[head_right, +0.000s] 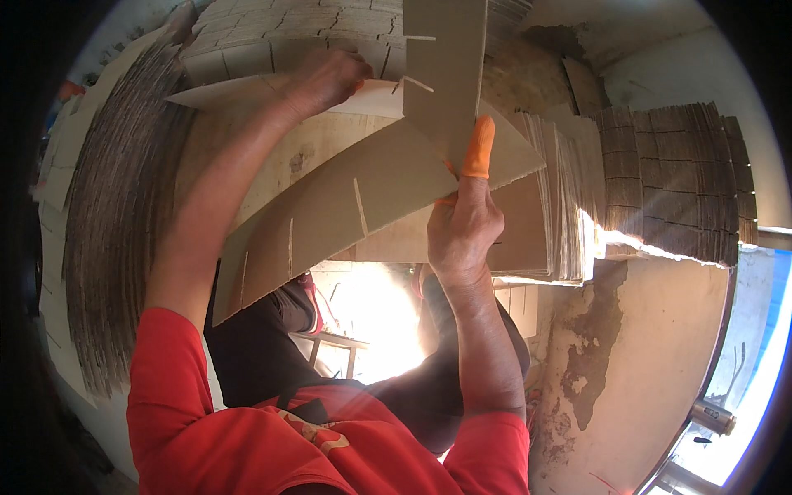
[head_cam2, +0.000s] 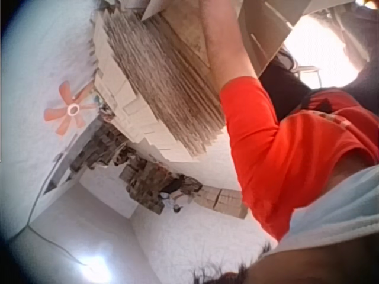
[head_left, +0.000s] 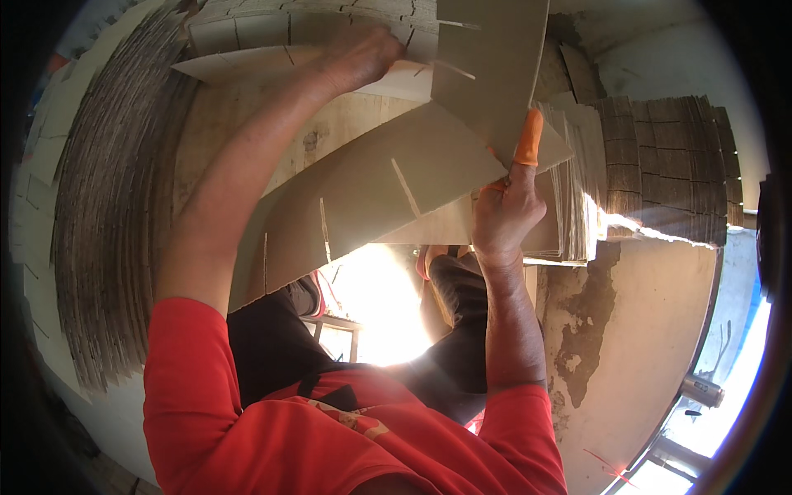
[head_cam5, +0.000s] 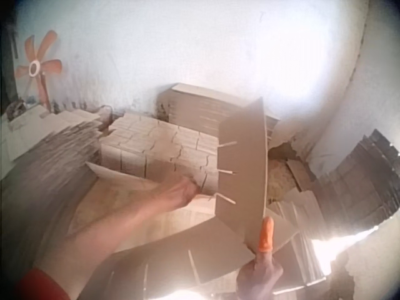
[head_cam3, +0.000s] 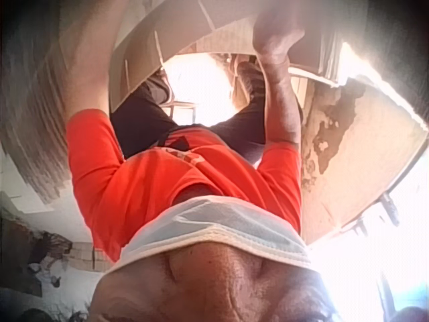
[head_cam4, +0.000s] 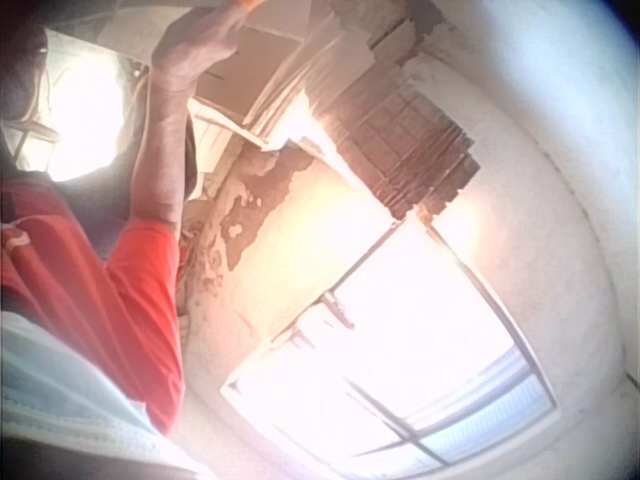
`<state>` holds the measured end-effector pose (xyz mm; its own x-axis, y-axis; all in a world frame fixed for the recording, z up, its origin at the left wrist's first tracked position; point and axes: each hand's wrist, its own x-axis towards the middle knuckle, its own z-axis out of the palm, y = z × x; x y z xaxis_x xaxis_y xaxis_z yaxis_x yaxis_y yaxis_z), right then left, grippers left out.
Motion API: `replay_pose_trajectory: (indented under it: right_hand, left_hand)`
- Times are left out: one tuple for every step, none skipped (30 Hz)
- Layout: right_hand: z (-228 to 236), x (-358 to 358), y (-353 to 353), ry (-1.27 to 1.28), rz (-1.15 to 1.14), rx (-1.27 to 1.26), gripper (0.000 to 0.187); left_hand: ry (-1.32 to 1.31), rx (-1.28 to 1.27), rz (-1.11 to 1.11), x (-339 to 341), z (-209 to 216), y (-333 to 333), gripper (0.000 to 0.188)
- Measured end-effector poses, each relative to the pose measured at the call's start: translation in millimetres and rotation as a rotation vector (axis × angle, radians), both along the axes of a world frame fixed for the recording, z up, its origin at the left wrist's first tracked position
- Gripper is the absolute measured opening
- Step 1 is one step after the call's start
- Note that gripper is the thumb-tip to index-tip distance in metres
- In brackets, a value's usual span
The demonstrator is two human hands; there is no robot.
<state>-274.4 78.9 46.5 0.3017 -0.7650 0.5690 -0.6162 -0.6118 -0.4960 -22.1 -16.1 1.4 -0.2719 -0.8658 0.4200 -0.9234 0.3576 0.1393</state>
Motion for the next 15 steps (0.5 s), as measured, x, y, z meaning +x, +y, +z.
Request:
replay_pose_trajectory:
  right_hand:
    - [0, -1, 0, -0.011, 0.018, -0.011, 0.073]
    - [0, -1, -1, -0.022, 0.036, -0.022, 0.073]
    - [0, -3, 0, -0.024, 0.037, -0.022, 0.073]
    - [0, -4, 0, -0.027, 0.037, -0.022, 0.074]
    - [0, -5, 1, -0.021, 0.023, -0.013, 0.074]
    - [0, -6, 1, -0.017, 0.011, -0.003, 0.074]
    - [1, -6, 1, -0.013, 0.016, -0.016, 0.074]
    - [1, -6, 1, -0.010, 0.020, -0.028, 0.074]
    - [1, -6, 1, -0.007, 0.027, -0.041, 0.074]
    - [1, -6, 1, -0.005, 0.027, -0.061, 0.075]
    - [0, -7, 0, -0.002, 0.027, -0.080, 0.076]
    - [0, -7, 0, 0.002, 0.025, -0.100, 0.077]
    - [-1, -7, 0, -0.012, 0.006, -0.088, 0.075]
    - [-2, -6, 0, -0.027, -0.014, -0.075, 0.074]
    - [-3, -5, 0, -0.041, -0.035, -0.061, 0.072]
  left_hand:
    - [0.011, -0.006, -0.003, -2, 0, 0, 0.010]
    - [0.022, -0.011, -0.007, -4, 0, 0, 0.010]
    - [0.022, 0.002, -0.015, -6, 3, 1, 0.011]
    - [0.022, 0.016, -0.024, -8, 5, 3, 0.011]
    - [0.022, 0.029, -0.032, -10, 8, 4, 0.011]
    - [0.014, 0.035, -0.014, -11, 7, 3, 0.011]
    - [0.005, 0.040, 0.004, -12, 5, 3, 0.011]
    - [-0.003, 0.045, 0.021, -13, 3, 2, 0.010]
    - [-0.004, 0.044, 0.021, -13, 2, 2, 0.010]
    - [-0.004, 0.042, 0.020, -14, 1, 2, 0.009]
    - [-0.004, 0.040, 0.018, -14, 1, 2, 0.008]
    - [0.000, 0.016, -0.011, -14, 1, 2, 0.008]
    - [0.004, -0.008, -0.041, -14, 1, 2, 0.008]
    - [0.009, -0.031, -0.071, -14, 1, 2, 0.007]
    - [0.004, -0.033, -0.070, -16, 3, 2, 0.007]
